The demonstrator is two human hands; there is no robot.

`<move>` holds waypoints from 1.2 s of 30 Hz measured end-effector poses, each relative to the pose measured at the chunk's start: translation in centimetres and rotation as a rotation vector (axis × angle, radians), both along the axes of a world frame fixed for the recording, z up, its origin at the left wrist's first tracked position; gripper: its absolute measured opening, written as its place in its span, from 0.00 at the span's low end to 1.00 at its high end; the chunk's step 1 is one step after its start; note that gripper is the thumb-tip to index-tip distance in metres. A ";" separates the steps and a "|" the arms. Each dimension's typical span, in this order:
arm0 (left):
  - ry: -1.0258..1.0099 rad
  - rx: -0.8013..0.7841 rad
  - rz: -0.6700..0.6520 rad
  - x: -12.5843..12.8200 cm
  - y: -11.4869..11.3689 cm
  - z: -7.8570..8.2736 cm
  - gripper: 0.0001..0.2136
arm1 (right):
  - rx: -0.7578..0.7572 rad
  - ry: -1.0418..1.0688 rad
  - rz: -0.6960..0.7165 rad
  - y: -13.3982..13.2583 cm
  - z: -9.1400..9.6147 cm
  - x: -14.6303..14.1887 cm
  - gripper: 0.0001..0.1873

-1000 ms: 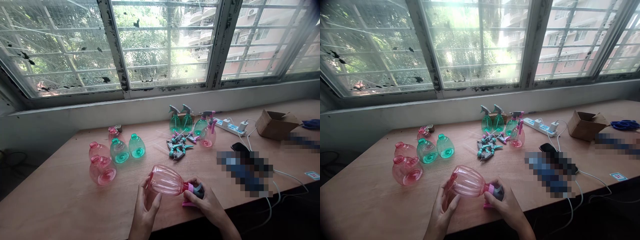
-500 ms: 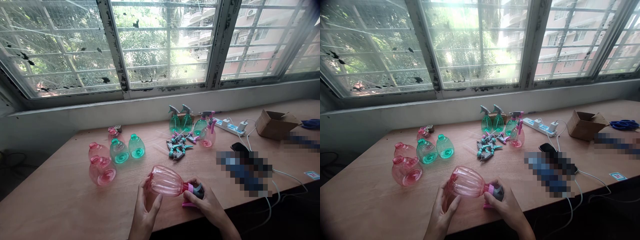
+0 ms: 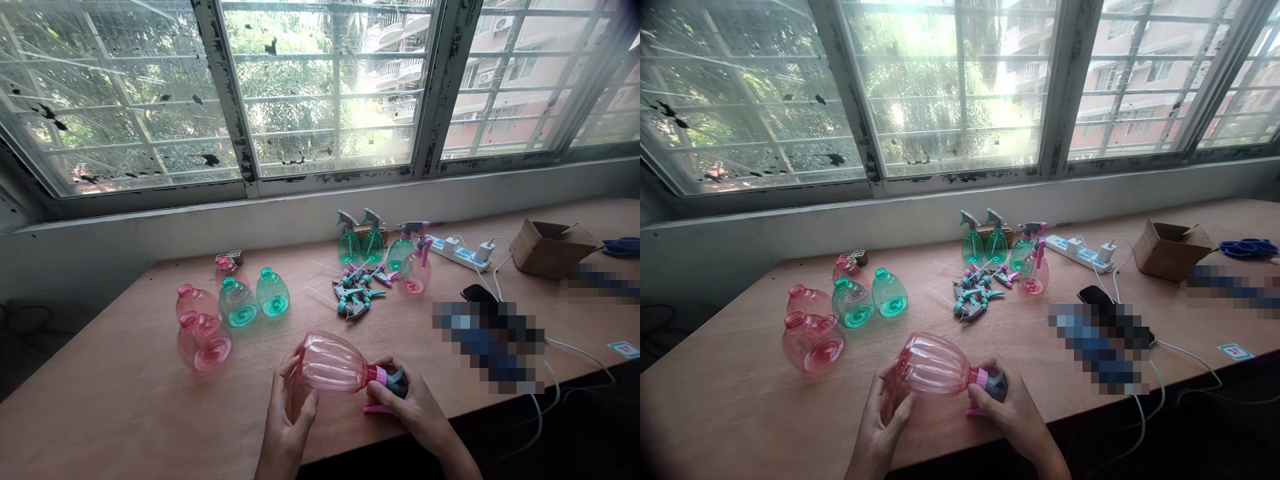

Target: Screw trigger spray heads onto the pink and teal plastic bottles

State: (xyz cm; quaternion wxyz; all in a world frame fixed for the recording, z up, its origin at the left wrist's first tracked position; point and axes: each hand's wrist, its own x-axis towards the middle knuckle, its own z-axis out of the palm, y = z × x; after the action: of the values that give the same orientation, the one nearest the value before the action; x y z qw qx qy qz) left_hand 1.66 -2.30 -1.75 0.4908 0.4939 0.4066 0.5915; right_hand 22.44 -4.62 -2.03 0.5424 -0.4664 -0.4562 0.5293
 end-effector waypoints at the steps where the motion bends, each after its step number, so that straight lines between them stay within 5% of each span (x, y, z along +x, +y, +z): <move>1: 0.001 -0.001 0.003 0.0 0.0 0.0 0.21 | 0.003 0.003 0.000 0.0 0.0 0.0 0.18; 25: 0.062 -0.058 0.055 0.0 -0.1 0.6 0.20 | -0.003 0.011 0.005 0.1 -0.4 0.0 0.17; 36: 0.159 -0.045 -0.055 -1.3 1.2 -1.7 0.25 | -0.001 -0.008 -0.008 0.1 -0.2 -0.1 0.18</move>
State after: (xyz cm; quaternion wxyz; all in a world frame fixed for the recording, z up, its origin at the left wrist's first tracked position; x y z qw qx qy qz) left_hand 0.36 -1.11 -3.48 0.4839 0.5390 0.4438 0.5275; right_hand 22.36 -4.56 -2.22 0.5424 -0.4709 -0.4562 0.5253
